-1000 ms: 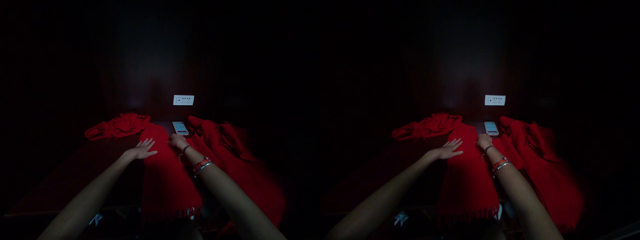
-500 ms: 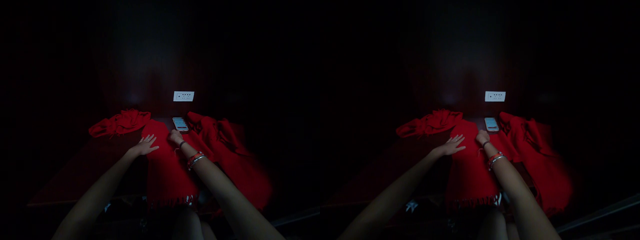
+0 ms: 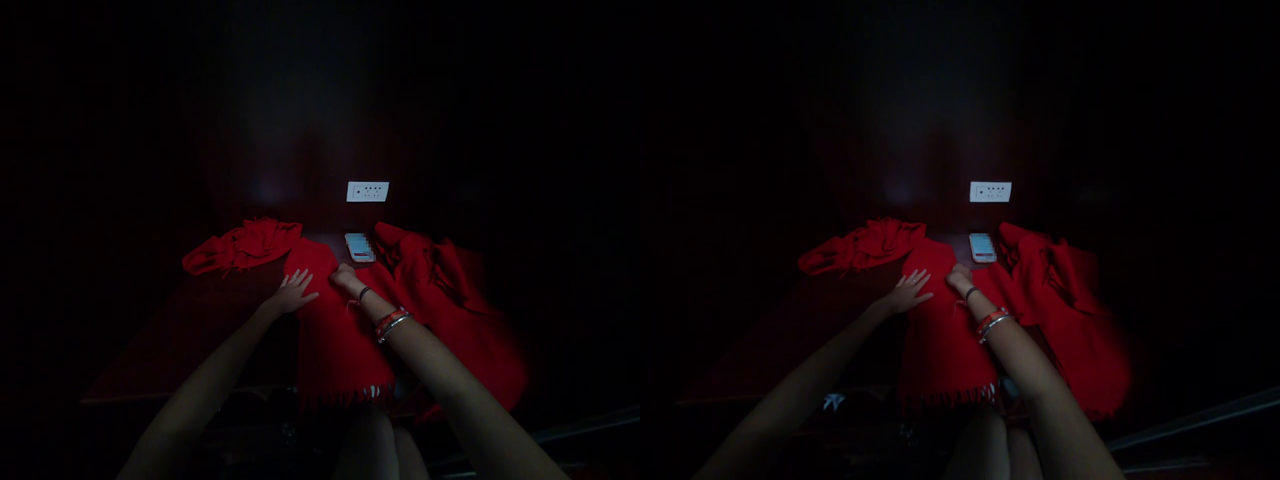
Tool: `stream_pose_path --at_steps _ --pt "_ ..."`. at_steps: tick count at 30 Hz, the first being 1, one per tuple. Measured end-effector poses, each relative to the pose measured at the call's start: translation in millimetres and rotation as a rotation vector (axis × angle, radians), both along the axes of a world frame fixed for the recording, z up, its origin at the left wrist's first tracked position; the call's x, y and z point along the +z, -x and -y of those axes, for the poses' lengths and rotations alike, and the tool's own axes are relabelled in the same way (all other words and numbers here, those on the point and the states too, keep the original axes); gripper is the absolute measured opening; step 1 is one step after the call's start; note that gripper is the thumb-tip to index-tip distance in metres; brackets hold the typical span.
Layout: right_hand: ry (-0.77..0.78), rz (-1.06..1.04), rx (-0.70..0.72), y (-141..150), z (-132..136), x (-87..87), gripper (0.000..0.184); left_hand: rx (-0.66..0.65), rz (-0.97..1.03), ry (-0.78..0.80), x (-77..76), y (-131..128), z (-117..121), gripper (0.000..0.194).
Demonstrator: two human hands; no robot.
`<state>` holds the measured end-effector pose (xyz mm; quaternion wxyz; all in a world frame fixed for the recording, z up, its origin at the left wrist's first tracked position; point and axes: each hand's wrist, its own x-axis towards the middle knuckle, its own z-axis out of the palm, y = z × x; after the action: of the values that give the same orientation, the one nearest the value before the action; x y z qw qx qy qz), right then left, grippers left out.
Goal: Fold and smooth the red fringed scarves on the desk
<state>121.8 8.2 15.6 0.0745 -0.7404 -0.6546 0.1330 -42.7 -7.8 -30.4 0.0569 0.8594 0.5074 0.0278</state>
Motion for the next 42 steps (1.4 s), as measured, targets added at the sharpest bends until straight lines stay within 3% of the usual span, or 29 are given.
stream_pose_path --at_steps 4,8,12,15,19,24,31,38,42 --pt "-0.054 -0.009 0.027 -3 19 -5.0 0.044 -0.026 0.016 0.022 3.6 2 1 0.072" --pt "-0.258 0.043 0.226 -12 51 -14.3 0.051 -0.13 0.012 0.043 19.7 12 5 0.069" --pt "-0.338 0.042 0.426 -29 86 -14.2 0.047 -0.352 0.079 -0.048 40.8 25 24 0.04" --pt "-0.329 0.024 0.514 -46 109 -11.4 0.043 -0.504 0.112 -0.086 49.0 34 48 0.032" --pt "-0.289 0.01 0.443 -65 131 -16.3 0.04 -0.571 0.086 -0.128 47.0 40 72 0.03" --pt "-0.167 0.007 0.243 -64 136 -21.3 0.04 -0.619 -0.023 -0.253 42.6 32 77 0.021" --pt "-0.12 0.071 0.257 -61 129 -7.9 0.041 -0.546 -0.132 -0.338 39.0 29 77 0.022" --pt "-0.055 0.166 0.268 -65 133 -5.8 0.044 -0.5 0.109 -0.171 39.4 42 88 0.014" --pt "-0.131 0.264 0.313 -58 132 2.3 0.048 -0.467 0.244 -0.144 40.8 43 92 0.018"
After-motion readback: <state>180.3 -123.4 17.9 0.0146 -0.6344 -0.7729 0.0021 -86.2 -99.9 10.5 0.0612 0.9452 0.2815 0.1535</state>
